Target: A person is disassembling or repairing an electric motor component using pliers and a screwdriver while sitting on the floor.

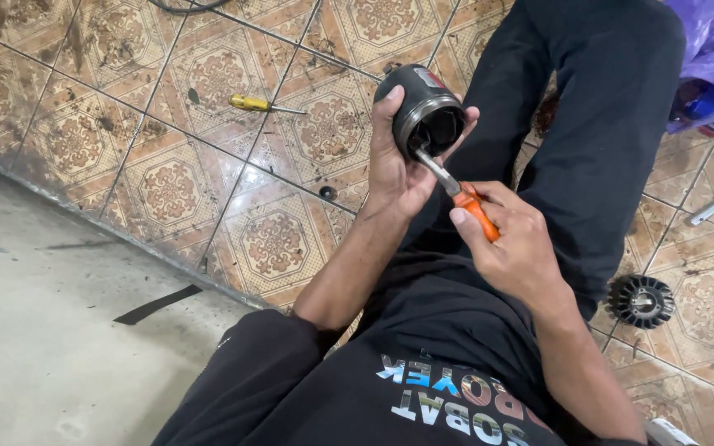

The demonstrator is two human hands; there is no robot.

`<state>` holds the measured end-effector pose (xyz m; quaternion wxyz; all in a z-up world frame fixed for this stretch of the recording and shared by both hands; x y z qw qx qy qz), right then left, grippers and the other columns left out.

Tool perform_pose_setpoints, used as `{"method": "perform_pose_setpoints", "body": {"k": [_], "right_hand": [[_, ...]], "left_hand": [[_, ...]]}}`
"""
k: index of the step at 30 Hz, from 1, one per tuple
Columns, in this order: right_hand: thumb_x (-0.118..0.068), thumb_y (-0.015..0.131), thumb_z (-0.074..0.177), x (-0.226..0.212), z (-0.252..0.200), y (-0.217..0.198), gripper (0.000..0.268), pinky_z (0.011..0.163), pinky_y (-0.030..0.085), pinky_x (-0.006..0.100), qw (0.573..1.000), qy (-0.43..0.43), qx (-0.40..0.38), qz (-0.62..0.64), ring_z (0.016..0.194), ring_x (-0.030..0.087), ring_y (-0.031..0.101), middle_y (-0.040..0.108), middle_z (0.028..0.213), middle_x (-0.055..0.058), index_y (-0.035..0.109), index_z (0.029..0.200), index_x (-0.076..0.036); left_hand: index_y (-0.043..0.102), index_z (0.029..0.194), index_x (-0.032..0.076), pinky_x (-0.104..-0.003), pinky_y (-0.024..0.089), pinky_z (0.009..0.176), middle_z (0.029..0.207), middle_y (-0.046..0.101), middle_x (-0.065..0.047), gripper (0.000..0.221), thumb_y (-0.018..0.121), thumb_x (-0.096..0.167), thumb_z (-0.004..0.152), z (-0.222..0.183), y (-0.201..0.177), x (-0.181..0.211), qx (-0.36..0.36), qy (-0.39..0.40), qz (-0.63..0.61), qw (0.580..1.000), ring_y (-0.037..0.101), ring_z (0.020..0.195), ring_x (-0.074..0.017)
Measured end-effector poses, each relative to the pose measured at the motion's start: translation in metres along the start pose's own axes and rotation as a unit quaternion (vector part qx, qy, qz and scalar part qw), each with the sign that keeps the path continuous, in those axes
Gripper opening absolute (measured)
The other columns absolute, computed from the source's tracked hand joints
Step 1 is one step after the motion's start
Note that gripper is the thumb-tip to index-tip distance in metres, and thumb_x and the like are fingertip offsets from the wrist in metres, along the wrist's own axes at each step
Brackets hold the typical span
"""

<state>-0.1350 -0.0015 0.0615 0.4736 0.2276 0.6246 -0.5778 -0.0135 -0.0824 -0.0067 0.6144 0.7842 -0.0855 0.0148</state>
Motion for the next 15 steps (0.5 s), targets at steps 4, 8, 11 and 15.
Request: {"method": "perform_pose_setpoints", "body": {"k": [4,8,11,15], "right_hand": [[-0.018,0.065,0.102,-0.003,-0.001,-0.003,0.029,0.077,0.055,0.033,0.988,-0.101,0.044,-0.11,0.085,0.028,0.069,0.067,0.106,0.014,0.071,0.086,0.005],[-0.019,0.067,0.101,0.001,-0.002,0.002,0.037,0.063,0.055,0.033,0.989,-0.123,0.046,-0.074,0.072,0.031,0.068,0.067,0.088,0.012,0.068,0.069,0.0],[-0.016,0.061,0.103,0.004,0.002,-0.002,0.048,0.055,0.052,0.029,0.993,-0.057,-0.012,0.1,0.055,0.023,0.065,0.067,0.068,0.006,0.064,0.056,-0.006],[-0.015,0.047,0.109,0.035,-0.004,0.042,0.059,0.035,0.052,0.033,0.86,0.075,-0.034,0.504,0.053,0.028,0.063,0.062,0.073,0.027,0.038,0.05,-0.008]], "left_hand": [[0.062,0.112,-0.008,-0.059,0.053,0.103,0.101,0.072,-0.026,0.054,0.08,0.039,0.089,0.004,-0.014,-0.008,0.016,-0.005,0.028,0.999,0.072,0.097,-0.0419],[0.069,0.115,-0.002,-0.064,0.04,0.111,0.116,0.073,-0.024,0.059,0.072,0.053,0.096,0.012,-0.032,-0.016,-0.006,-0.036,0.048,0.998,0.07,0.111,-0.0437],[0.068,0.117,-0.001,-0.061,0.046,0.111,0.119,0.072,-0.026,0.057,0.071,0.052,0.098,0.014,-0.038,-0.02,-0.045,-0.03,0.044,0.998,0.071,0.111,-0.0431],[0.068,0.116,-0.004,-0.061,0.047,0.111,0.12,0.071,-0.028,0.06,0.07,0.054,0.1,0.013,-0.036,-0.03,-0.068,-0.052,-0.005,0.996,0.071,0.11,-0.0447]]}}
Point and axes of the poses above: each hand's wrist, its own z-axis towards the middle knuckle, its own y-axis out of the palm, x = y × z, the point moved 8 cm from there along z, towards the middle knuckle
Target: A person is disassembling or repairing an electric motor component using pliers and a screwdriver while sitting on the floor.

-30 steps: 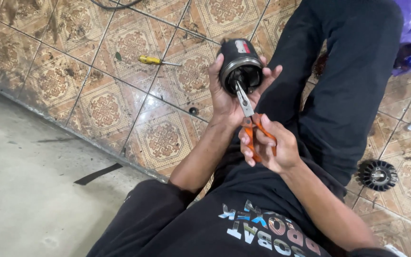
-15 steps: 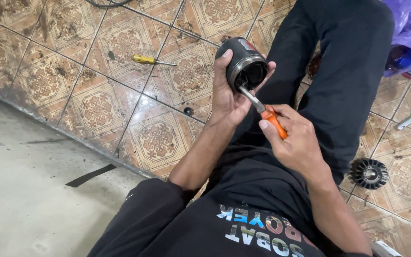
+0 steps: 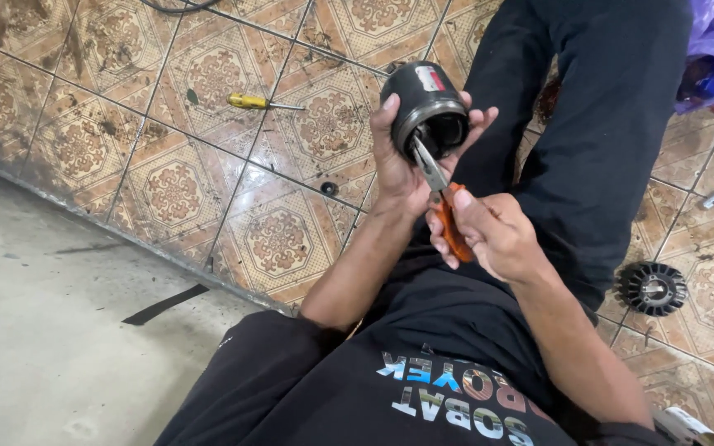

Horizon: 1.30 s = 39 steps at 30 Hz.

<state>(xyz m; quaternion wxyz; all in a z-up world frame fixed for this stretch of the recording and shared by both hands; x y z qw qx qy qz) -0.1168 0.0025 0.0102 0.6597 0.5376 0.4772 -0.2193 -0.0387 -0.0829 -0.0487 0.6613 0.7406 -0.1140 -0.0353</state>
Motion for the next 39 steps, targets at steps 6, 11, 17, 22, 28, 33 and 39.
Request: {"method": "perform_pose_setpoints", "body": {"k": [6,11,17,22,28,33,39], "right_hand": [[-0.029,0.052,0.108,0.025,-0.005,0.01,0.051,0.036,0.052,0.043,0.96,0.139,0.049,0.239,0.058,0.035,0.063,0.057,0.074,0.021,0.046,0.06,-0.011],[-0.022,0.051,0.106,0.016,-0.01,0.003,0.053,0.039,0.05,0.038,0.969,0.112,0.066,0.209,0.063,0.032,0.059,0.057,0.083,0.028,0.041,0.055,-0.012],[-0.014,0.046,0.108,-0.007,-0.015,0.0,0.056,0.046,0.048,0.032,0.995,-0.017,0.062,0.082,0.063,0.028,0.058,0.058,0.086,0.035,0.038,0.053,-0.007],[-0.013,0.051,0.106,-0.061,-0.013,0.007,0.038,0.061,0.056,0.036,0.934,-0.135,0.045,-0.328,0.073,0.032,0.072,0.07,0.094,0.021,0.065,0.073,0.001],[-0.015,0.062,0.1,-0.069,-0.023,0.012,0.031,0.071,0.056,0.037,0.849,-0.206,0.05,-0.484,0.086,0.037,0.071,0.072,0.104,0.016,0.068,0.074,0.0],[-0.02,0.064,0.1,-0.07,-0.026,0.019,0.033,0.07,0.056,0.034,0.773,-0.299,0.041,-0.558,0.086,0.034,0.069,0.068,0.106,0.018,0.069,0.076,0.002],[-0.009,0.064,0.1,-0.094,-0.028,0.051,0.02,0.08,0.055,0.041,0.746,-0.271,0.07,-0.604,0.091,0.034,0.066,0.065,0.103,0.02,0.072,0.091,0.008]], "left_hand": [[0.063,0.123,-0.01,-0.065,0.032,0.122,0.125,0.07,-0.028,0.069,0.069,0.055,0.1,-0.005,0.023,0.002,-0.085,0.003,-0.106,0.991,0.073,0.108,-0.0429],[0.061,0.128,-0.007,-0.065,0.022,0.127,0.126,0.07,-0.028,0.067,0.071,0.052,0.099,-0.023,0.046,0.001,-0.16,0.023,-0.097,0.982,0.075,0.104,-0.0418],[0.047,0.144,-0.005,-0.07,0.015,0.126,0.126,0.059,-0.027,0.078,0.055,0.059,0.101,-0.024,0.044,-0.015,-0.25,0.028,0.041,0.967,0.074,0.099,-0.0465],[0.051,0.137,-0.007,-0.068,0.015,0.127,0.129,0.058,-0.028,0.072,0.057,0.055,0.102,-0.015,0.055,-0.007,-0.249,0.04,0.038,0.967,0.074,0.103,-0.0481],[0.052,0.135,-0.006,-0.069,0.016,0.125,0.129,0.057,-0.029,0.067,0.061,0.049,0.098,-0.008,0.051,-0.002,-0.275,0.073,0.125,0.95,0.071,0.107,-0.0493],[0.05,0.133,-0.012,-0.074,0.016,0.123,0.129,0.053,-0.035,0.067,0.067,0.039,0.093,-0.017,0.07,0.008,-0.309,0.099,0.157,0.933,0.067,0.108,-0.0534],[0.048,0.15,0.009,-0.051,0.021,0.138,0.138,0.059,-0.019,0.071,0.075,0.045,0.096,-0.029,0.074,-0.004,-0.271,-0.088,-0.009,0.958,0.07,0.123,-0.037]]}}
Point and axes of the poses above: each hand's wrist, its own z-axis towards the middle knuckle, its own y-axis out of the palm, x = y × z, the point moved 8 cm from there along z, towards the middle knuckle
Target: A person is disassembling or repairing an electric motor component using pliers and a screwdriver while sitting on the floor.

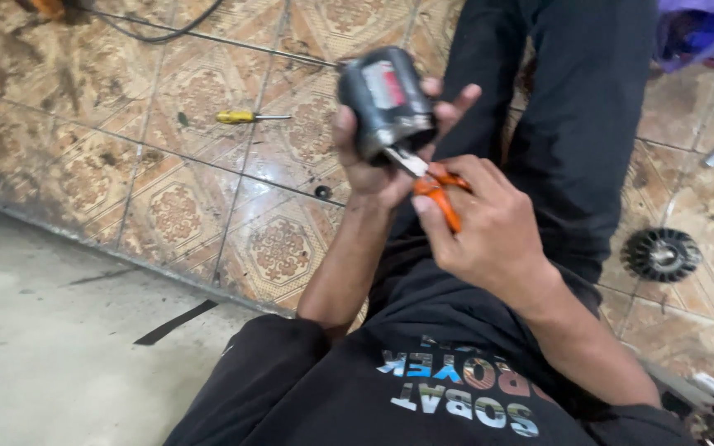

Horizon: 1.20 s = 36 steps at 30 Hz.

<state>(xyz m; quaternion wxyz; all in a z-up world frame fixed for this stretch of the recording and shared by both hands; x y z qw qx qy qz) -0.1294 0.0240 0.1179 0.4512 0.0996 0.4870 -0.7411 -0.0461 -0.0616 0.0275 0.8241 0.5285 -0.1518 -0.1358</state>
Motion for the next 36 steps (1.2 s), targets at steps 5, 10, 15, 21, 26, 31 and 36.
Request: {"method": "perform_pose_setpoints", "body": {"k": [5,10,15,21,26,31,36], "right_hand": [[-0.026,0.063,0.103,0.0,0.014,0.008,0.035,0.047,0.052,0.044,0.985,0.072,-0.11,-0.11,0.081,0.029,0.068,0.065,0.104,0.008,0.072,0.088,0.003],[-0.029,0.065,0.1,-0.003,0.021,0.018,0.031,0.039,0.05,0.045,0.98,0.058,-0.115,-0.155,0.076,0.028,0.065,0.062,0.102,0.008,0.071,0.094,0.001],[-0.033,0.067,0.101,-0.002,0.018,0.026,0.036,0.04,0.049,0.043,0.974,0.04,-0.101,-0.198,0.076,0.027,0.064,0.061,0.098,0.008,0.071,0.082,-0.003],[-0.026,0.05,0.107,0.039,0.016,0.053,0.047,0.059,0.041,0.033,0.947,0.172,-0.185,0.198,0.058,0.014,0.052,0.054,0.069,0.003,0.055,0.066,-0.006],[-0.029,0.058,0.098,0.053,-0.02,0.102,0.055,0.048,0.051,0.037,0.587,0.402,-0.096,0.696,0.067,0.032,0.06,0.063,0.088,0.027,0.039,0.052,-0.006],[-0.034,0.048,0.105,0.03,-0.026,0.118,0.053,0.049,0.05,0.034,0.412,0.368,-0.107,0.827,0.069,0.023,0.054,0.053,0.091,0.014,0.045,0.057,-0.012],[-0.032,0.047,0.106,0.031,-0.028,0.113,0.053,0.049,0.049,0.033,0.453,0.363,-0.102,0.808,0.07,0.024,0.056,0.056,0.092,0.015,0.041,0.058,-0.012]], "left_hand": [[0.045,0.142,0.003,-0.051,0.019,0.137,0.123,0.059,-0.015,0.075,0.081,0.043,0.09,0.006,-0.003,0.013,0.041,0.066,-0.115,0.99,0.07,0.11,-0.0297],[0.045,0.143,0.005,-0.051,0.021,0.136,0.121,0.061,-0.015,0.072,0.079,0.043,0.092,0.005,-0.003,0.021,0.044,0.077,-0.098,0.991,0.07,0.11,-0.0305],[0.046,0.138,0.002,-0.051,0.023,0.135,0.123,0.058,-0.018,0.068,0.079,0.04,0.092,0.006,-0.007,0.028,0.06,0.084,-0.052,0.993,0.068,0.112,-0.0321],[0.045,0.142,0.002,-0.057,0.016,0.136,0.121,0.059,-0.018,0.071,0.076,0.041,0.092,0.001,-0.01,0.037,0.041,0.091,0.01,0.995,0.068,0.106,-0.0317],[0.039,0.146,0.003,-0.061,0.018,0.134,0.119,0.058,-0.017,0.076,0.072,0.047,0.093,0.003,-0.008,0.029,0.014,0.086,-0.001,0.996,0.069,0.101,-0.0311],[0.042,0.144,0.003,-0.06,0.013,0.134,0.115,0.061,-0.013,0.08,0.076,0.051,0.089,0.01,-0.002,0.022,-0.03,0.102,-0.025,0.994,0.071,0.096,-0.0254],[0.044,0.14,0.001,-0.06,0.013,0.133,0.115,0.061,-0.012,0.08,0.074,0.054,0.09,0.004,-0.01,0.02,-0.032,0.099,-0.036,0.994,0.07,0.094,-0.0234]]}}
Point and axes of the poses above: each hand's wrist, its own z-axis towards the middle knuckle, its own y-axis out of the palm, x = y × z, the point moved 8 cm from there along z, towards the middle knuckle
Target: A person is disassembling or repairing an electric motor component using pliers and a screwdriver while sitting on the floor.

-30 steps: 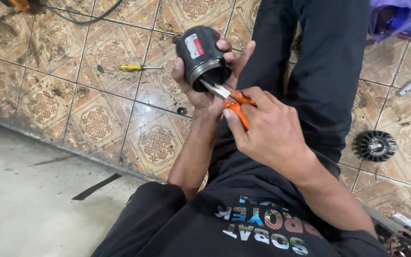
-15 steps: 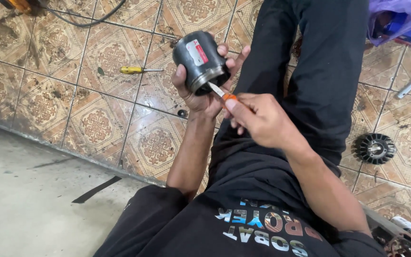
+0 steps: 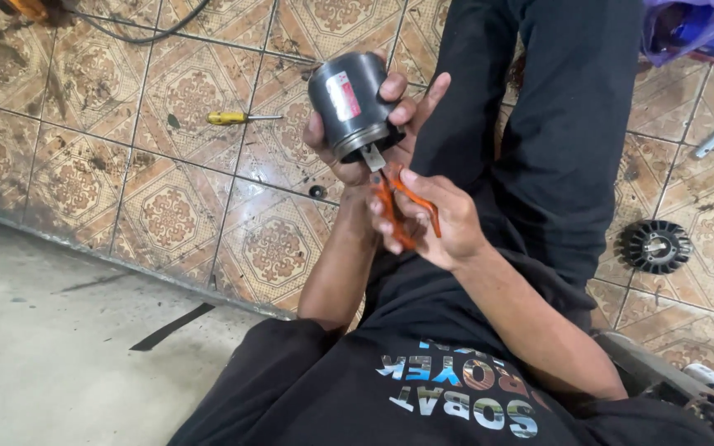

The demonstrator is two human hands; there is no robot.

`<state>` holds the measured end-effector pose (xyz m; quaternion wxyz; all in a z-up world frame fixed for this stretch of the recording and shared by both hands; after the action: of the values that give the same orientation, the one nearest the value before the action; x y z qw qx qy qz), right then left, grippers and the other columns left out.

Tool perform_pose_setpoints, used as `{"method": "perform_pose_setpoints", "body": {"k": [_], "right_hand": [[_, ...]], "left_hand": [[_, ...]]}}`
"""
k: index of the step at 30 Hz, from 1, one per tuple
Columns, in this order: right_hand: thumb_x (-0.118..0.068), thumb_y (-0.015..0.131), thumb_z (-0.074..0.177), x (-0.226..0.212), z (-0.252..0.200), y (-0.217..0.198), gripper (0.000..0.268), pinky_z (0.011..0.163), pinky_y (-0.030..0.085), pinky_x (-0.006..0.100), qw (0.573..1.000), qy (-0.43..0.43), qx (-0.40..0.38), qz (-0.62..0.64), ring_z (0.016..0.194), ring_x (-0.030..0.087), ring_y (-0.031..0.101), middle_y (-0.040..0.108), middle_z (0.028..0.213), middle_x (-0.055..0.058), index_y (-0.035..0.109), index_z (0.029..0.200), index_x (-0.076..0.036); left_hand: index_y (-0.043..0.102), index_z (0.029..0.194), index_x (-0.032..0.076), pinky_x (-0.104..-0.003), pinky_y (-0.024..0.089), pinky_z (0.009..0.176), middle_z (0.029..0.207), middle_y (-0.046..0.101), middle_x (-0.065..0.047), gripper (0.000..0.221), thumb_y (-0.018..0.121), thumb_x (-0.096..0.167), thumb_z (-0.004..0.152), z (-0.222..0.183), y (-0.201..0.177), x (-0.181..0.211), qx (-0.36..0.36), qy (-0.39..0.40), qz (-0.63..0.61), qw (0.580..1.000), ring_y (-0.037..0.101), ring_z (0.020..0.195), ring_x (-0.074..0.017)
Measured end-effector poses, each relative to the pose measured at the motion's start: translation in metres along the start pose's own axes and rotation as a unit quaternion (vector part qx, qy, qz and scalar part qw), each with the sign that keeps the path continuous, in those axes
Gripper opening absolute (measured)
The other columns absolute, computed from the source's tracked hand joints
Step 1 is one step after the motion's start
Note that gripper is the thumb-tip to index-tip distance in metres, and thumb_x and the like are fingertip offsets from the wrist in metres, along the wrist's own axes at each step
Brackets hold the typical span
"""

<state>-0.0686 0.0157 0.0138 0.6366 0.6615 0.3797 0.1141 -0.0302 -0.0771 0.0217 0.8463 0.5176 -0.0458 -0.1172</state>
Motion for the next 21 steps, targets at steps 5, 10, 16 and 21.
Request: {"method": "perform_pose_setpoints", "body": {"k": [5,10,16,21], "right_hand": [[-0.025,0.056,0.099,-0.025,-0.007,-0.011,0.05,0.05,0.038,0.027,0.976,-0.056,0.175,-0.117,0.067,0.023,0.053,0.06,0.09,0.023,0.042,0.054,-0.008],[-0.024,0.052,0.106,-0.063,-0.013,0.006,0.041,0.061,0.045,0.028,0.801,-0.203,0.159,-0.54,0.071,0.017,0.06,0.059,0.077,0.01,0.059,0.073,-0.001],[-0.035,0.052,0.103,-0.077,-0.024,0.036,0.04,0.058,0.052,0.055,0.477,-0.139,0.215,-0.841,0.082,0.035,0.065,0.058,0.098,0.01,0.071,0.088,-0.003],[-0.032,0.05,0.104,-0.075,-0.016,0.025,0.043,0.061,0.05,0.05,0.534,-0.163,0.158,-0.814,0.061,0.036,0.059,0.058,0.087,0.012,0.067,0.078,-0.002]], "left_hand": [[0.043,0.133,-0.003,-0.056,0.014,0.134,0.119,0.061,-0.018,0.069,0.072,0.046,0.093,0.003,-0.008,-0.004,0.059,-0.043,0.05,0.996,0.068,0.1,-0.0302],[0.042,0.142,0.0,-0.046,0.033,0.131,0.129,0.055,-0.019,0.07,0.074,0.04,0.095,0.003,-0.021,-0.004,0.059,-0.078,0.022,0.995,0.061,0.122,-0.0356],[0.052,0.139,0.007,-0.05,0.024,0.134,0.124,0.061,-0.013,0.059,0.069,0.045,0.097,0.01,-0.015,-0.009,0.038,-0.058,0.188,0.98,0.065,0.111,-0.0284],[0.054,0.133,0.005,-0.046,0.029,0.129,0.121,0.061,-0.014,0.054,0.075,0.037,0.095,0.009,-0.023,0.003,0.033,-0.041,0.28,0.959,0.064,0.109,-0.0291]]}}
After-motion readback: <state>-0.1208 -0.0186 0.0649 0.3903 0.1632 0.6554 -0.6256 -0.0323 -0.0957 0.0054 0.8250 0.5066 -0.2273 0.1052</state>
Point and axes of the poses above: each hand's wrist, its own z-axis towards the middle knuckle, its own y-axis out of the palm, x = y × z, the point moved 8 cm from there along z, towards the middle knuckle
